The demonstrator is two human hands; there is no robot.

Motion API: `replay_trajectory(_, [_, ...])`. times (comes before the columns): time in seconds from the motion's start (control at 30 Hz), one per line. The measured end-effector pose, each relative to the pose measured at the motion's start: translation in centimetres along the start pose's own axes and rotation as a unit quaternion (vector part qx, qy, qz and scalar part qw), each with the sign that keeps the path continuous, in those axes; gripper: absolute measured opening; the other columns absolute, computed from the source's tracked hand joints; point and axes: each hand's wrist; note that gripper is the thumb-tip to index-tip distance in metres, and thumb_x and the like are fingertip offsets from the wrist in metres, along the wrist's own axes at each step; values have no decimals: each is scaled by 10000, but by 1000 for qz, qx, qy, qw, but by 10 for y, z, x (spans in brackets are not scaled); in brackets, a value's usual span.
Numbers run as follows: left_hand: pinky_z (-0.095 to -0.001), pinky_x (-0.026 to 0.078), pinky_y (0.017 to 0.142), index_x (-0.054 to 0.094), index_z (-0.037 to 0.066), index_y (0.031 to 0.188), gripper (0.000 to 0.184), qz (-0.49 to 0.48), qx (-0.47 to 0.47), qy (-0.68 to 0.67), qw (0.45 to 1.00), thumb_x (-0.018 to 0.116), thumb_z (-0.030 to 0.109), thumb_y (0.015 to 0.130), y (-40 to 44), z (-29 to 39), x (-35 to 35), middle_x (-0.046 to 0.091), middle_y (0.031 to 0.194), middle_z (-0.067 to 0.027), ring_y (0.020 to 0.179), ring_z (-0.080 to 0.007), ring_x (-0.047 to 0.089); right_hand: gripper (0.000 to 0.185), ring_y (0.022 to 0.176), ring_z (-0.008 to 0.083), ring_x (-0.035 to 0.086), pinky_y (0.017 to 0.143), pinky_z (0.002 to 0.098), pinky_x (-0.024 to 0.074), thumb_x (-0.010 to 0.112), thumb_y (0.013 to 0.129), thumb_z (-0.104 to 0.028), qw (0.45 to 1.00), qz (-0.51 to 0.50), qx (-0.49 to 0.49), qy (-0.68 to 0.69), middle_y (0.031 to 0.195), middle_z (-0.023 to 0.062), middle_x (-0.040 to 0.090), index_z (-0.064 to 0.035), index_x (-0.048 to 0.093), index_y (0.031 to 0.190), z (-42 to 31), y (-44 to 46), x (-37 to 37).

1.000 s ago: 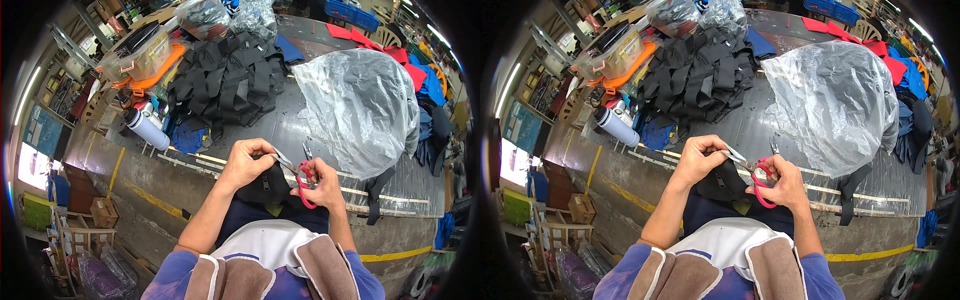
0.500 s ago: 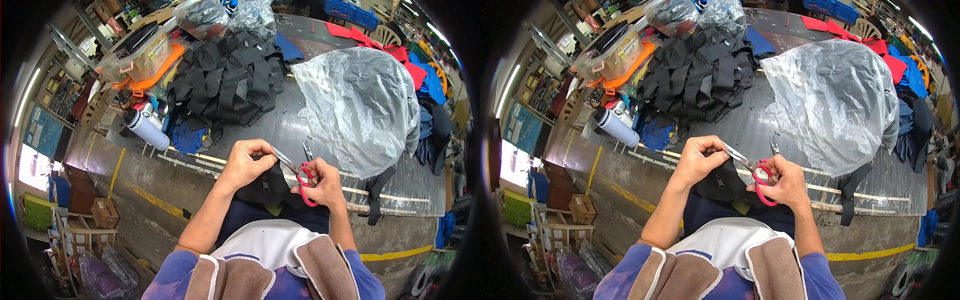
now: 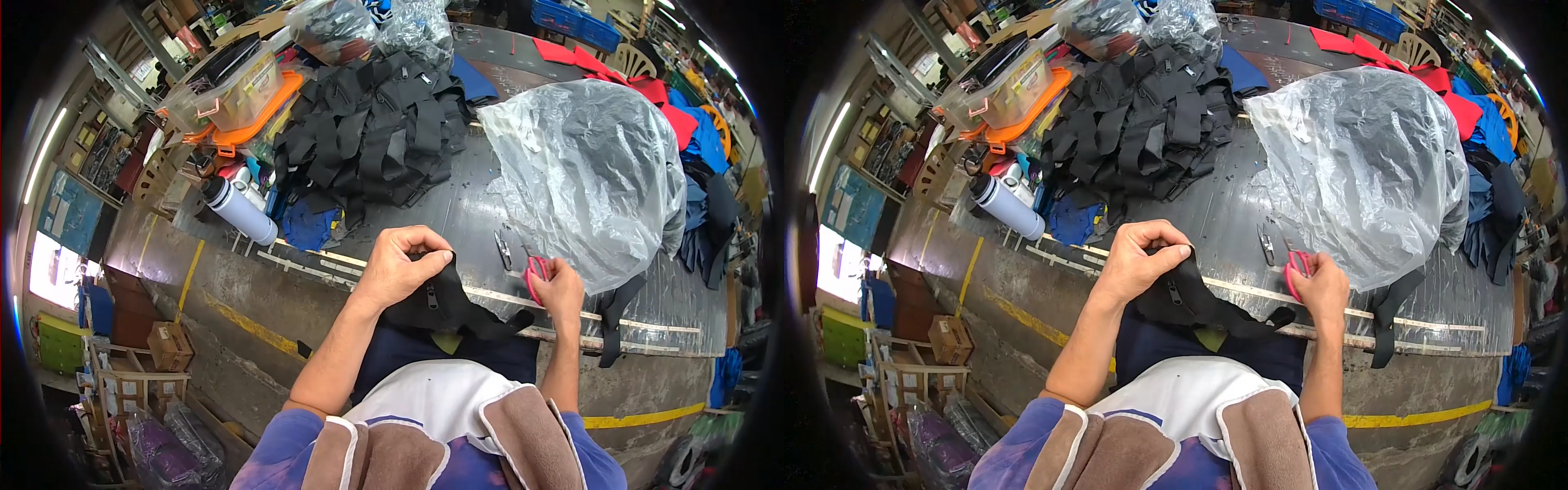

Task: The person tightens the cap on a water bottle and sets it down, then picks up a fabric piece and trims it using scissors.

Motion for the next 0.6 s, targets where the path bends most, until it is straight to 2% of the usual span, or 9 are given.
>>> replay_trajectory(0.07, [-239, 510, 709, 795, -15, 945, 78, 3, 12, 4, 1000, 793, 62, 938, 1, 0, 0, 743, 847, 2, 774, -48, 639, 458, 802, 381, 761, 729, 486, 579, 934, 766, -391, 993, 46, 25, -107, 814, 169, 765, -30, 762, 989, 23, 4, 3])
replay_trajectory(0.23, [-254, 526, 770, 802, -18, 974, 61, -5, 38, 8, 999, 791, 30, 938, 3, 1, 1, 746, 913, -22, 830, -78, 660, 427, 852, 413, 753, 789, 506, 581, 901, 802, -391, 984, 64, 29, -163, 816, 186, 762, -42, 771, 1012, 53, 8, 5])
replay_trajectory(0.3, [-258, 532, 796, 806, -16, 987, 61, -13, 38, 5, 999, 792, 14, 937, 4, 2, 3, 749, 936, -33, 850, -92, 670, 405, 817, 410, 740, 778, 489, 575, 870, 847, -409, 980, 89, -33, -176, 824, 189, 759, -48, 772, 1003, 60, 8, 7])
replay_trajectory(0.37, [-278, 540, 818, 823, 12, 1006, 92, -39, 114, 49, 992, 816, 15, 915, 6, 4, 7, 752, 977, -50, 887, -125, 685, 397, 800, 409, 733, 773, 480, 571, 855, 870, -418, 976, 102, -62, -182, 827, 191, 758, -51, 772, 998, 52, 7, 2])
replay_trajectory(0.47, [-315, 541, 855, 836, 48, 1016, 124, -62, 155, 84, 983, 838, 39, 892, 7, 7, 15, 753, 996, -54, 923, -163, 697, 376, 742, 324, 714, 730, 418, 552, 770, 989, -410, 998, -13, -39, 36, 803, 135, 753, -36, 762, 947, -6, 4, -18])
replay_trajectory(0.5, [-341, 538, 881, 840, 71, 1016, 136, -71, 158, 97, 980, 848, 63, 880, 7, 9, 18, 751, 995, -50, 940, -184, 701, 376, 742, 324, 714, 730, 418, 552, 770, 989, -410, 999, -11, -37, 36, 803, 135, 753, -36, 762, 947, -8, 5, -15])
replay_trajectory(0.53, [-368, 535, 907, 845, 93, 1016, 148, -80, 162, 110, 977, 858, 87, 869, 7, 10, 20, 750, 993, -46, 956, -205, 704, 397, 743, 256, 696, 715, 377, 537, 730, 1030, -409, 968, -177, -10, 176, 798, 101, 744, -24, 766, 941, -7, 6, -10])
replay_trajectory(0.57, [-368, 535, 907, 845, 93, 1016, 148, -81, 163, 109, 977, 858, 87, 869, 7, 12, 22, 750, 993, -46, 956, -205, 704, 427, 745, 188, 677, 700, 335, 521, 690, 1071, -409, 891, -334, 17, 308, 793, 68, 735, -13, 771, 935, -6, 6, -3])
replay_trajectory(0.6, [-384, 522, 949, 849, 103, 1011, 150, -89, 164, 132, 974, 864, 98, 862, 6, 13, 23, 750, 1034, -50, 1023, -223, 697, 427, 745, 188, 677, 700, 335, 521, 690, 1071, -409, 891, -333, 16, 307, 793, 68, 735, -13, 771, 935, -6, 6, 5])
Point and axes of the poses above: each hand's wrist, its own y-axis towards the middle knuckle, its own x-axis out of the palm, z = x × y
